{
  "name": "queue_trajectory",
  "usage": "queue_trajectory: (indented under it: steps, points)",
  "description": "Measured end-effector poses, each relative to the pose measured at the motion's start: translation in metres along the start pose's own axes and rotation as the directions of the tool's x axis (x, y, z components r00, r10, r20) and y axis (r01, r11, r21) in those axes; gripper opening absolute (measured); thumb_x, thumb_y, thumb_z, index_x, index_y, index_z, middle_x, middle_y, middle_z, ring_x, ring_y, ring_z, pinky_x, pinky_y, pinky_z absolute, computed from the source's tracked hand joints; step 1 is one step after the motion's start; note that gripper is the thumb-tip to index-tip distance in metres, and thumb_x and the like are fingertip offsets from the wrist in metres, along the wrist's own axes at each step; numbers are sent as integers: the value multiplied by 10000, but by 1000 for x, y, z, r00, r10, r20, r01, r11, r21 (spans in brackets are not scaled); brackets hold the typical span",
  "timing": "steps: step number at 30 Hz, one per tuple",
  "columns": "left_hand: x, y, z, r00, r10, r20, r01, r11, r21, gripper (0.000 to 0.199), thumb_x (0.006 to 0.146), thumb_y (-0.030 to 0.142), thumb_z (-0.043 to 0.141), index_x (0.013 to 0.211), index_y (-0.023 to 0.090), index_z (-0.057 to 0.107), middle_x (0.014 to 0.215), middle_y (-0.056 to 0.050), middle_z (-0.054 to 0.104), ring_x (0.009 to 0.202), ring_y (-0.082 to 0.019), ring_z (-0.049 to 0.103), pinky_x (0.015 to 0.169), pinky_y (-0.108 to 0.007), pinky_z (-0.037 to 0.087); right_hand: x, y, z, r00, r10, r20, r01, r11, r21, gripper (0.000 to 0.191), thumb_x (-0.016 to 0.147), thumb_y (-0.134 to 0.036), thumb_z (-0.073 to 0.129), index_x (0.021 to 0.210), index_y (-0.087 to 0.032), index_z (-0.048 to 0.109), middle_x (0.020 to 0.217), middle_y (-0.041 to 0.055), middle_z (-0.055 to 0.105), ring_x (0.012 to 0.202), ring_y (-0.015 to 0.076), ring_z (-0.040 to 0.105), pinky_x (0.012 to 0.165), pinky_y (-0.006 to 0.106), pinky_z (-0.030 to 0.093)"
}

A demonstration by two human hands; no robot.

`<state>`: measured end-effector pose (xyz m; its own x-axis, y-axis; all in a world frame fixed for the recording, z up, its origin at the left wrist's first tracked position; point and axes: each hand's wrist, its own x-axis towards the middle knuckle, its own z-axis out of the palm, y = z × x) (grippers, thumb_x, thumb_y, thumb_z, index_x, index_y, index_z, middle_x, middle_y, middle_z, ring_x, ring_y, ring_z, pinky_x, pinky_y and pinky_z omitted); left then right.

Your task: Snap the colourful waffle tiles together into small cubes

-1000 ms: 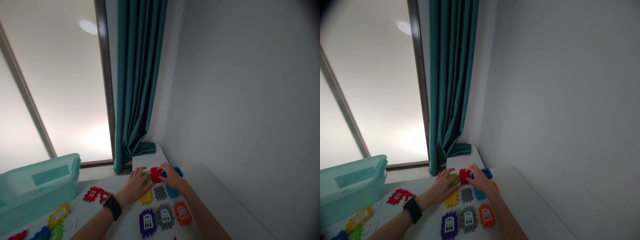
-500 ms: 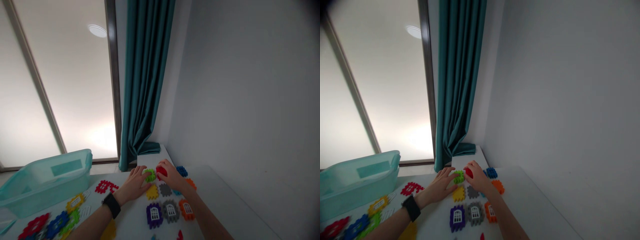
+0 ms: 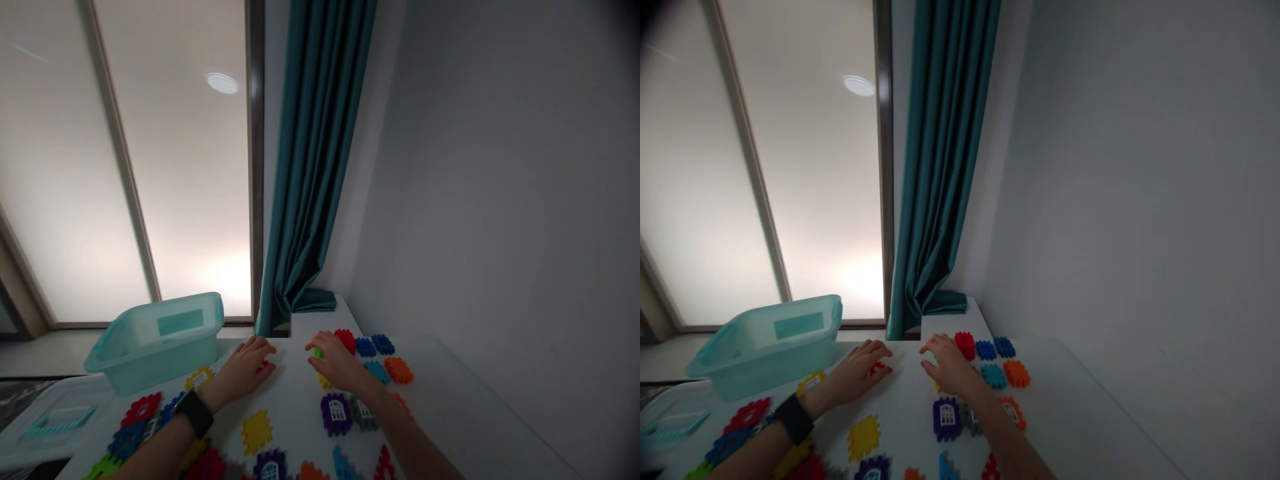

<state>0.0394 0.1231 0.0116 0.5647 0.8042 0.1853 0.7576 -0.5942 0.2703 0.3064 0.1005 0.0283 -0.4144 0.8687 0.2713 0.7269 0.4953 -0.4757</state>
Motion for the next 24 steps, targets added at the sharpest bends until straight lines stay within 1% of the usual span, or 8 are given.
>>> queue_trajectory:
  steps: [3,5,8,12,15,18,22,24]
  points:
    - [-20,-15,-7,1000,-6,18,6,1000,4,261,940,332,514,1128,240,670,1204,-82,650,1149,-288,585,996,-417,465,6,-14,14,999,-17,37,18,1000,-15,192,901,-243,590,1074,-218,668,1163,80,668,1161,261,569,1082,430,356]
    - [-34,-23,-10,1000,-1,16,1,1000,-12,279,924,292,523,1162,247,661,1225,-76,652,1149,-275,588,1010,-406,459,10,-22,23,997,-34,67,36,999,-20,192,906,-248,585,1073,-218,674,1158,79,673,1156,262,575,1080,430,358]
    - [-50,-35,-11,999,-33,15,33,999,-13,339,880,251,571,1211,235,644,1265,-88,648,1179,-281,577,1037,-412,448,15,-35,35,992,-63,106,65,998,-24,199,905,-247,583,1077,-220,679,1144,78,680,1131,259,587,1046,409,389]
    - [-65,-47,-8,999,-52,11,52,999,-1,413,870,248,594,1283,256,608,1356,-85,611,1253,-289,539,1071,-428,426,20,-49,46,987,-79,142,87,995,-47,213,899,-258,592,1088,-216,680,1155,89,678,1116,269,592,1011,406,414]
    - [-72,-50,-9,999,-52,9,52,999,2,400,890,276,574,1289,271,601,1375,-79,601,1265,-291,534,1079,-445,418,21,-57,52,984,-88,156,98,994,-58,197,890,-253,601,1066,-220,685,1150,83,678,1110,267,597,1010,401,417]
    - [-75,-49,-11,999,-45,7,45,999,7,389,899,303,557,1284,270,599,1385,-78,592,1272,-290,529,1088,-443,410,25,-60,59,983,-85,165,98,993,-72,193,891,-250,598,1065,-224,680,1149,75,675,1097,259,606,1006,390,423]
    - [-73,-45,-12,999,-38,16,38,999,5,370,901,311,544,1262,270,609,1372,-74,601,1274,-289,528,1076,-426,419,35,-59,75,984,-55,172,75,991,-111,211,875,-243,611,1075,-204,667,1169,92,658,1098,258,600,983,374,438]
    - [-70,-43,-12,999,-42,22,42,999,11,382,894,306,545,1269,264,606,1372,-84,598,1273,-300,527,1069,-439,421,42,-57,85,986,-25,167,50,988,-148,234,859,-242,624,1084,-185,661,1176,114,647,1119,279,585,983,394,434]
